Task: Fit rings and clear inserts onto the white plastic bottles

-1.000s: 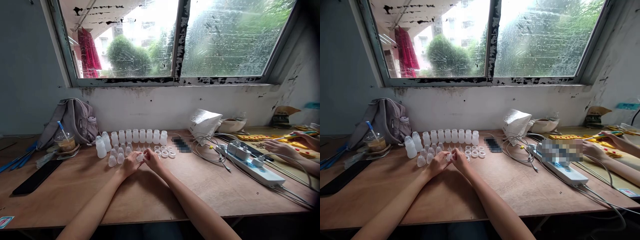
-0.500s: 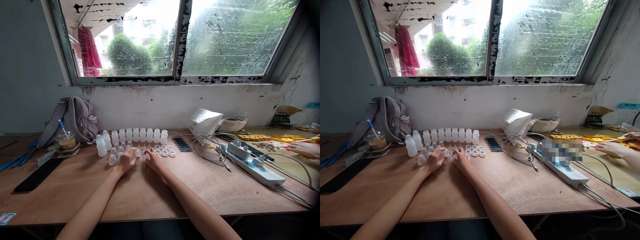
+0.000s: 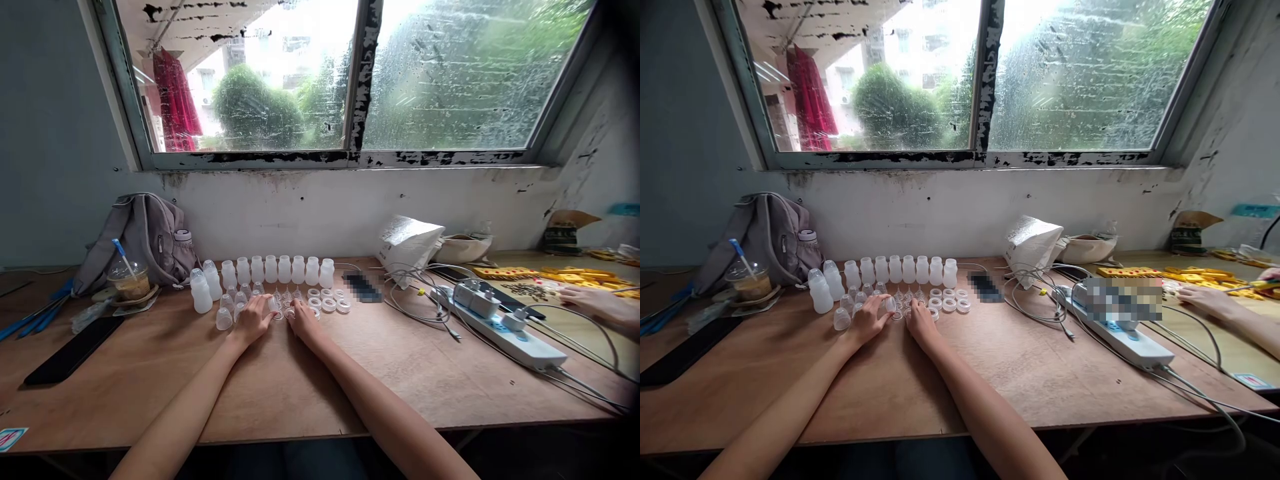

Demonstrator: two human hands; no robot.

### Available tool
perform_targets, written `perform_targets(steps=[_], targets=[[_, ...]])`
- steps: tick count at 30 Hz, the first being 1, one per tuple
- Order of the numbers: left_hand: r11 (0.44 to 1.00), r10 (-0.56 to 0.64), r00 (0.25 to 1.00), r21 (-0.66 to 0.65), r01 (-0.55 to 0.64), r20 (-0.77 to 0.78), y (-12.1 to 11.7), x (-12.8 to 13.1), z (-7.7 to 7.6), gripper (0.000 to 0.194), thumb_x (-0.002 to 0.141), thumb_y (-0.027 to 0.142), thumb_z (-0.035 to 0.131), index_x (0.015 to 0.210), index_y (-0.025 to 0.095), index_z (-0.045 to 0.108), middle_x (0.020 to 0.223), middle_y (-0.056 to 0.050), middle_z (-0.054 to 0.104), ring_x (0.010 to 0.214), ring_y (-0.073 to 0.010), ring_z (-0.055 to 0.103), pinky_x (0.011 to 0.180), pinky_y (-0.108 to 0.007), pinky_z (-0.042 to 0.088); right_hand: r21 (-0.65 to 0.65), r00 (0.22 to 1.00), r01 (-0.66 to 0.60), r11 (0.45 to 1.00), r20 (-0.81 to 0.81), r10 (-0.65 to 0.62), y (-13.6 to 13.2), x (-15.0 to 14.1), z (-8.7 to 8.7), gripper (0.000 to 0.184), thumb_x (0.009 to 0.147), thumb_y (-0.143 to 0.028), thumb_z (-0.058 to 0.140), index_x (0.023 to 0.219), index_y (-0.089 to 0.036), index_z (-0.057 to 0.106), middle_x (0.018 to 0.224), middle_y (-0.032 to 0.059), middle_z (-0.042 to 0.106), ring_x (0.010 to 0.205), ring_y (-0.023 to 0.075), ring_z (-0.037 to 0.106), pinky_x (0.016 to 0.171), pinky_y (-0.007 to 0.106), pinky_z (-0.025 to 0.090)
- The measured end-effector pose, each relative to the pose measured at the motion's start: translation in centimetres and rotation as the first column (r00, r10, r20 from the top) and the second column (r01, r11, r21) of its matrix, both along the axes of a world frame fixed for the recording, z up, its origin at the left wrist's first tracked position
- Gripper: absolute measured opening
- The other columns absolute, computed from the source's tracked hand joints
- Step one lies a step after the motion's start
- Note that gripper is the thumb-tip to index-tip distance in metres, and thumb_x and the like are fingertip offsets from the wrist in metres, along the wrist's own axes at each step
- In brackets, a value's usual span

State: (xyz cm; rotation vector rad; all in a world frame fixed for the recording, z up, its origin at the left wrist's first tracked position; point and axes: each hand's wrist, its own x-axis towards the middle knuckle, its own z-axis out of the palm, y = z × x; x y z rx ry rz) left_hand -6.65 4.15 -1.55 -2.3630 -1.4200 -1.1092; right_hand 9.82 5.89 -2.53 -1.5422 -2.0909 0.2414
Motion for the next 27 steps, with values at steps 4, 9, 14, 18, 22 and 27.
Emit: perform_targets(steps=[4, 9, 14, 18, 22, 27], targets=[[1.000, 0.006, 1.000, 0.000, -0.006, -0.008, 0.1, 0.0, -0.1, 0.033, 0.076, 0.032, 0.051, 0.107, 0.022, 0.044, 0.102, -0.005, 0.055, 0.099, -0.0204, 0.050, 0.083, -0.034, 0.043, -0.001, 1.000, 0.014, 1.000, -0.016, -0.014, 0.0, -0.1, 0.1, 0.022, 0.075, -0.017, 0.044, 0.097, -0.013, 0.048, 0.091, 0.0118, 0.056, 0.084, 0.0200, 0.053, 0.068, 0.027, 0.035], [1.000, -0.012, 1.000, 0.003, 0.012, -0.013, 0.1, 0.0, 0.0, 0.036, 0.077, 0.033, 0.050, 0.110, 0.021, 0.042, 0.103, -0.005, 0.054, 0.099, -0.0203, 0.049, 0.084, -0.035, 0.042, 0.169, 0.989, 0.017, 0.985, -0.146, 0.008, -0.5, -0.1, 0.8, 0.020, 0.081, -0.027, 0.040, 0.094, -0.016, 0.050, 0.093, 0.0089, 0.054, 0.076, 0.0156, 0.053, 0.064, 0.024, 0.036], [0.995, -0.090, 0.996, 0.047, 0.092, -0.027, -0.1, 0.3, 0.0, 0.034, 0.078, 0.032, 0.049, 0.109, 0.021, 0.042, 0.103, -0.006, 0.055, 0.099, -0.0195, 0.050, 0.086, -0.034, 0.042, 0.256, 0.950, -0.178, 0.950, -0.205, 0.233, -1.4, -0.8, 1.5, 0.024, 0.083, -0.033, 0.038, 0.076, -0.018, 0.055, 0.069, 0.0015, 0.055, 0.063, 0.0112, 0.050, 0.060, 0.020, 0.035], [0.992, -0.112, 0.994, 0.058, 0.111, 0.003, -0.1, 0.6, -0.2, 0.047, 0.078, 0.033, 0.049, 0.120, 0.020, 0.031, 0.112, -0.007, 0.050, 0.105, -0.0196, 0.047, 0.089, -0.035, 0.040, 0.220, 0.969, -0.132, 0.966, -0.175, 0.173, -1.7, -1.0, 1.9, 0.022, 0.080, -0.032, 0.042, 0.071, -0.017, 0.056, 0.067, 0.0016, 0.057, 0.060, 0.0107, 0.049, 0.057, 0.020, 0.034], [0.996, -0.088, 0.995, 0.034, 0.087, 0.041, -0.2, 0.7, 0.1, 0.048, 0.078, 0.032, 0.049, 0.121, 0.021, 0.029, 0.115, -0.008, 0.047, 0.107, -0.0202, 0.045, 0.090, -0.037, 0.038, 0.143, 0.990, 0.133, 0.981, -0.062, -0.125, -1.2, 1.0, 3.4, 0.024, 0.080, -0.034, 0.042, 0.073, -0.017, 0.059, 0.075, 0.0054, 0.061, 0.066, 0.0136, 0.054, 0.056, 0.021, 0.033], [0.988, -0.151, 0.986, -0.018, 0.150, -0.071, -0.9, 1.6, 0.1, 0.017, 0.082, 0.025, 0.040, 0.090, 0.020, 0.055, 0.092, -0.004, 0.057, 0.094, -0.0173, 0.050, 0.085, -0.032, 0.040, -0.099, 0.930, 0.362, 0.927, 0.113, -0.351, 0.4, 6.0, 5.4, 0.026, 0.072, -0.040, 0.050, 0.071, -0.017, 0.062, 0.080, 0.0095, 0.063, 0.075, 0.0199, 0.058, 0.055, 0.023, 0.035]])
